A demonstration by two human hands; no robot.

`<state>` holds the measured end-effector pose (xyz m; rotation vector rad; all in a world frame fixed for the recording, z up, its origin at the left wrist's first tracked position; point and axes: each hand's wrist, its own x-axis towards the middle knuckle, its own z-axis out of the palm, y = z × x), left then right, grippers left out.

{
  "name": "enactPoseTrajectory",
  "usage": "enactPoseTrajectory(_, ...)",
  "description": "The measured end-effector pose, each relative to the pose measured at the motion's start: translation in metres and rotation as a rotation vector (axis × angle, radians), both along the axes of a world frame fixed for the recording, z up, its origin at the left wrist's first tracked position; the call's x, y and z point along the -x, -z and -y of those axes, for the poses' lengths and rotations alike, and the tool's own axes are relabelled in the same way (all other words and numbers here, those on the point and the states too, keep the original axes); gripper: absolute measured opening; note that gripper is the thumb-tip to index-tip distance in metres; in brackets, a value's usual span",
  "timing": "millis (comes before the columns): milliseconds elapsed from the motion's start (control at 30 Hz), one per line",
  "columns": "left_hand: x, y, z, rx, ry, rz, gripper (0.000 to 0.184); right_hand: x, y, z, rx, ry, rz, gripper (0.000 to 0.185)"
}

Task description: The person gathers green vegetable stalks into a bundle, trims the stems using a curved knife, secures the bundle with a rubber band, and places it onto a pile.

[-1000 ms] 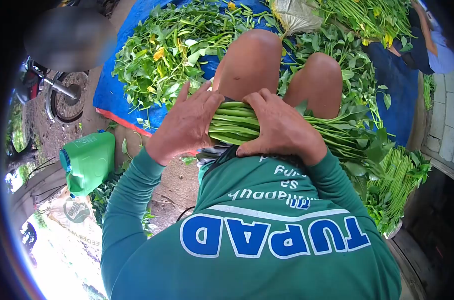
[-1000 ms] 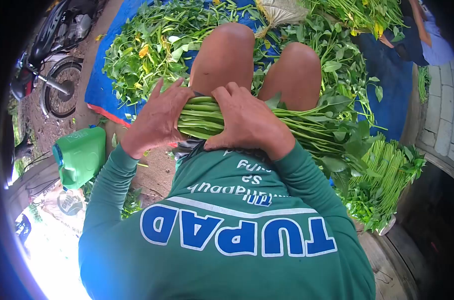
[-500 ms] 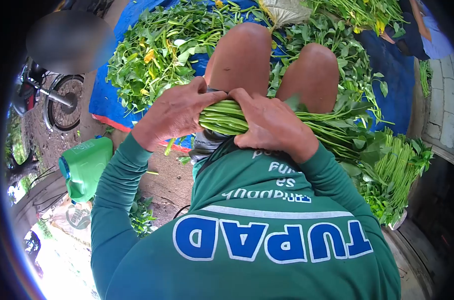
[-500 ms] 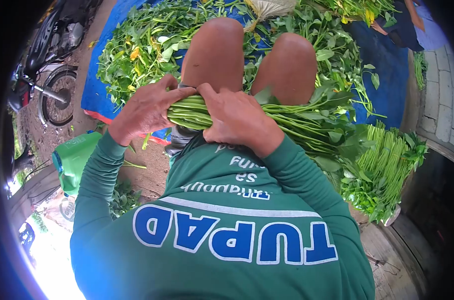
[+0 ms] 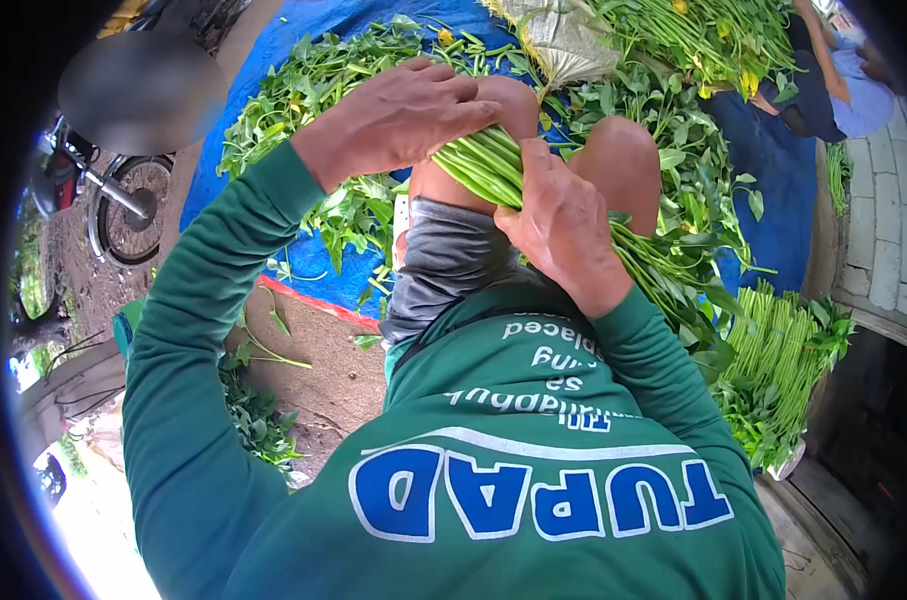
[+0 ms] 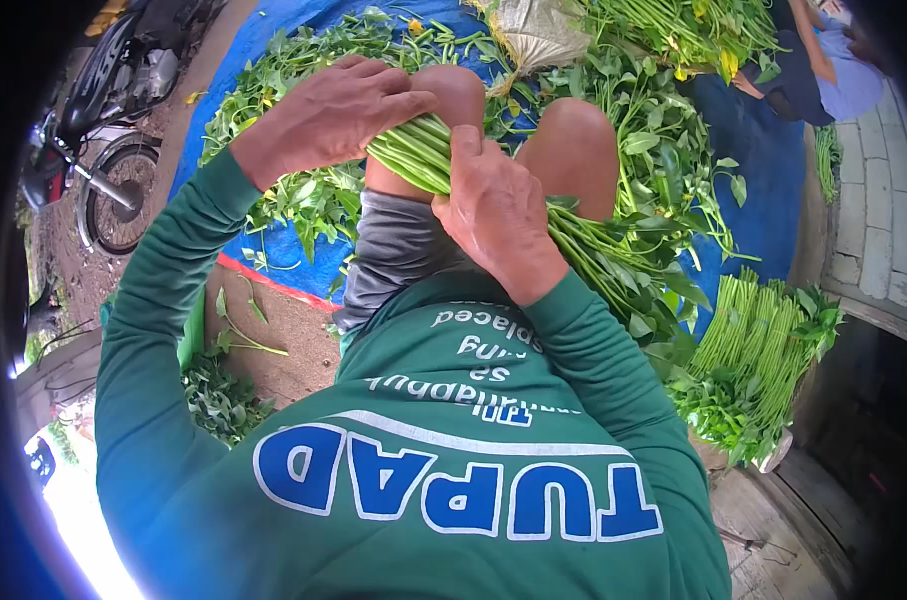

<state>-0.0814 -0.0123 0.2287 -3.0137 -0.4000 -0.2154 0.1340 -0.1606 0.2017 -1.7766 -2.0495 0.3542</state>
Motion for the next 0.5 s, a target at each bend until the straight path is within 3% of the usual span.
enactPoseTrajectory(67,0.002,0.017,-0.009,-0.065,0.012,0.075,0.048,0.003,0.012,0.004,-0.065,0.004,0.004,0.059)
enactPoseTrajectory(167,0.006,0.026,-0.004,-0.077,-0.028,0.086,0.048,0.006,0.009,-0.006,0.233,0.046,0.054,0.060)
enactPoseTrajectory(233,0.003,0.010,0.009,-0.209,-0.050,0.139,0.055,0.000,0.003,-0.009,0.308,0.052,-0.073,0.063)
enactPoseTrajectory(300,0.004,-0.036,0.037,-0.175,-0.147,0.239,0.060,-0.011,-0.008,-0.014,0.369,0.047,-0.196,0.066)
enactPoseTrajectory(367,0.013,-0.042,0.076,0.000,-0.237,0.473,0.059,-0.027,-0.021,-0.020,0.409,0.082,-0.297,0.072)
enactPoseTrajectory(400,0.015,-0.029,0.102,0.353,-0.362,0.510,0.046,-0.039,-0.020,-0.020,0.377,0.069,-0.348,0.074)
enactPoseTrajectory(433,0.011,-0.014,0.125,0.898,-0.507,0.423,0.045,-0.047,-0.025,-0.024,0.336,0.049,-0.394,0.076)
enactPoseTrajectory(467,-0.016,-0.029,0.128,1.233,-0.620,0.372,0.062,-0.046,-0.049,-0.027,0.308,0.031,-0.289,0.079)
enactPoseTrajectory(500,-0.041,-0.031,0.127,1.384,-0.504,0.703,0.067,-0.045,-0.073,-0.028,0.278,0.015,-0.185,0.083)
